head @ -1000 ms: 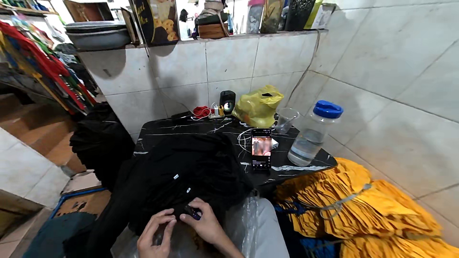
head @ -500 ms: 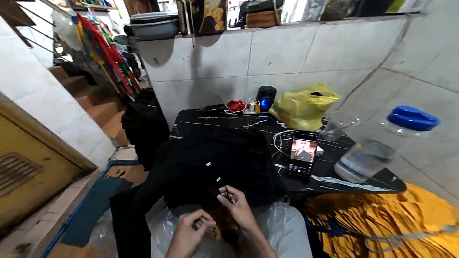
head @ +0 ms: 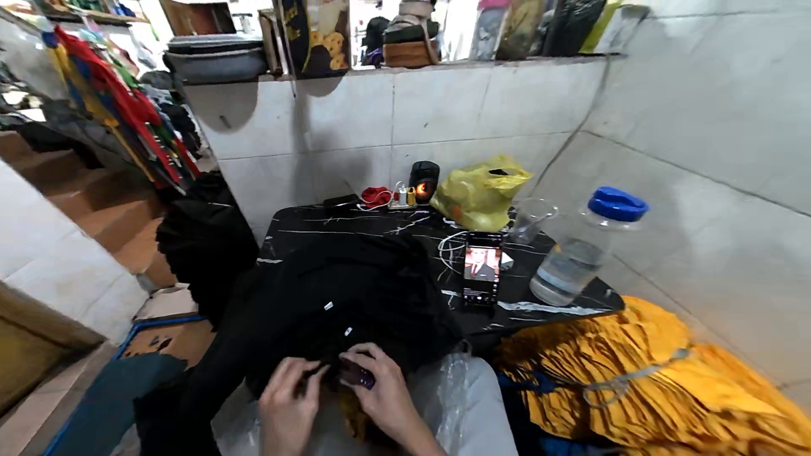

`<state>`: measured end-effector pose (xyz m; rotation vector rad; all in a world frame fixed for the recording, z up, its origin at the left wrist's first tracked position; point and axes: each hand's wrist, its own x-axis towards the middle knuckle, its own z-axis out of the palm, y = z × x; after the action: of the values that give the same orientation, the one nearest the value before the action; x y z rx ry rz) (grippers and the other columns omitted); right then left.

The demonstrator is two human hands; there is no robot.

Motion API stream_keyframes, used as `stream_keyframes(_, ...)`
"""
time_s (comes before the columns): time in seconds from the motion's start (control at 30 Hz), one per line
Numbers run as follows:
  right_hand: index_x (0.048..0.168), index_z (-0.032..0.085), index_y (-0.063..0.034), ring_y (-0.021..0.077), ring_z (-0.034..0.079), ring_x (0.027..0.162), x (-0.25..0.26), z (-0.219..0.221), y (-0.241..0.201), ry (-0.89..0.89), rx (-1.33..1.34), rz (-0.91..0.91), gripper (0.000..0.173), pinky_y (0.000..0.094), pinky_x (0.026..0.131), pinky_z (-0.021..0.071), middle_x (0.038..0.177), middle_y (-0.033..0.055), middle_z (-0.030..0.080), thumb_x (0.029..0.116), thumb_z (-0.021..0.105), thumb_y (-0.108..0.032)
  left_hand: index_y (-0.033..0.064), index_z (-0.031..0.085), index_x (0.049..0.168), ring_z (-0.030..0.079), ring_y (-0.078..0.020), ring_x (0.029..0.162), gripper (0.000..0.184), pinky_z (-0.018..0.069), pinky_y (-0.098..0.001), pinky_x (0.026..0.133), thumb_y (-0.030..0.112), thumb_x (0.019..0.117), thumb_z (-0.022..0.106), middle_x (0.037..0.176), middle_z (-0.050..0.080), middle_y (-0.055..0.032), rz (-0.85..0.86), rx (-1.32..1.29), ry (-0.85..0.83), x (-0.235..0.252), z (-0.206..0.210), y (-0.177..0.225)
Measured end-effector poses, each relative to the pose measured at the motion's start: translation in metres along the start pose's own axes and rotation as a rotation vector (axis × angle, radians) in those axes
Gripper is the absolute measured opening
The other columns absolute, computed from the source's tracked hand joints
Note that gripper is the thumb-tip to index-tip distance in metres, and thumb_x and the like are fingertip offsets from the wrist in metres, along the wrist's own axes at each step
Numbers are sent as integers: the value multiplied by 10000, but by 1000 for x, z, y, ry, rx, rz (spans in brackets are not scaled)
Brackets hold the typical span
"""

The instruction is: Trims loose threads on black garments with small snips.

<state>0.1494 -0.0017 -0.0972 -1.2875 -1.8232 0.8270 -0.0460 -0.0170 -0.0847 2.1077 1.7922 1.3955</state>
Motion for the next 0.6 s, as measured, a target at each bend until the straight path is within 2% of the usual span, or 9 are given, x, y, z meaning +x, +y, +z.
stream_keyframes(0.07, 1340, 693, -194, 266, 727, 826, -3, -26, -14, -25, -410, 142, 477, 468, 730, 618, 1519, 100, 519, 870, 702, -115, 61, 779, 925, 608, -77, 648, 213, 527, -246, 596, 269, 885, 755, 782, 677, -33, -62, 75, 94, 11, -15, -3)
stream_keyframes(0.13, 1235, 715, -118, 318, 725, 799, 0, -58, -24, -65, -595, 292, 355, 501, 728, 609, 1549, 138, 472, 881, 697, -133, 20, 752, 955, 459, -48, 468, 223, 401, -238, 464, 229, 881, 765, 585, 547, 16, -191, -10, 126, 21, -18, -1)
stream_keyframes(0.17, 1182, 728, -99, 311, 720, 791, 3, -73, -24, -45, -625, 296, 317, 497, 719, 608, 1517, 131, 503, 873, 715, -166, 6, 720, 981, 439, -49, 415, 198, 404, -235, 407, 184, 900, 755, 542, 491, 35, -270, -127, 123, 25, -15, 3)
stream_keyframes(0.23, 1094, 746, -105, 277, 706, 742, 8, -93, -19, 102, -616, 192, 289, 481, 664, 602, 1388, 116, 598, 829, 763, -221, -17, 630, 1007, 587, -119, 379, 126, 542, -293, 349, 76, 946, 690, 522, 572, 3, -385, -441, 139, 36, -4, 16)
stream_keyframes(0.3, 1091, 757, -137, 248, 689, 673, 20, -102, -7, 340, -573, 21, 323, 466, 587, 593, 1237, 110, 663, 772, 793, -169, -38, 588, 1078, 726, -213, 550, 131, 648, -353, 494, 18, 971, 640, 674, 707, -80, -393, -648, 187, 49, 12, 19)
stream_keyframes(0.4, 1196, 701, -132, 251, 675, 693, 48, -109, 16, 535, -518, -62, 396, 465, 566, 583, 1057, 100, 665, 816, 812, -146, -40, 546, 1222, 776, -259, 759, 333, 683, -385, 687, -35, 919, 683, 907, 765, -123, -287, -703, 257, 68, 30, 16)
stream_keyframes(0.47, 1078, 718, -100, 281, 686, 737, 64, -110, 34, 542, -507, 2, 282, 503, 612, 580, 936, 101, 680, 838, 836, -192, -2, 604, 1191, 761, -198, 875, 314, 674, -356, 787, 15, 903, 729, 1049, 739, -74, -173, -575, 197, 76, 37, 12)
stream_keyframes(0.53, 1004, 728, -105, 284, 688, 769, 75, -107, 42, 533, -525, 77, 211, 512, 641, 574, 903, 92, 683, 841, 828, -195, 63, 703, 1104, 740, -121, 934, 197, 651, -315, 833, 67, 911, 742, 1054, 745, -15, -84, -421, 97, 81, 43, 4)
stream_keyframes(0.6, 991, 736, -92, 296, 673, 732, 78, -102, 35, 562, -562, 90, 197, 508, 606, 565, 928, 108, 658, 834, 825, -171, 86, 719, 1097, 730, -91, 975, 180, 639, -296, 872, 67, 918, 726, 1071, 744, 5, -23, -336, 22, 83, 48, -3)
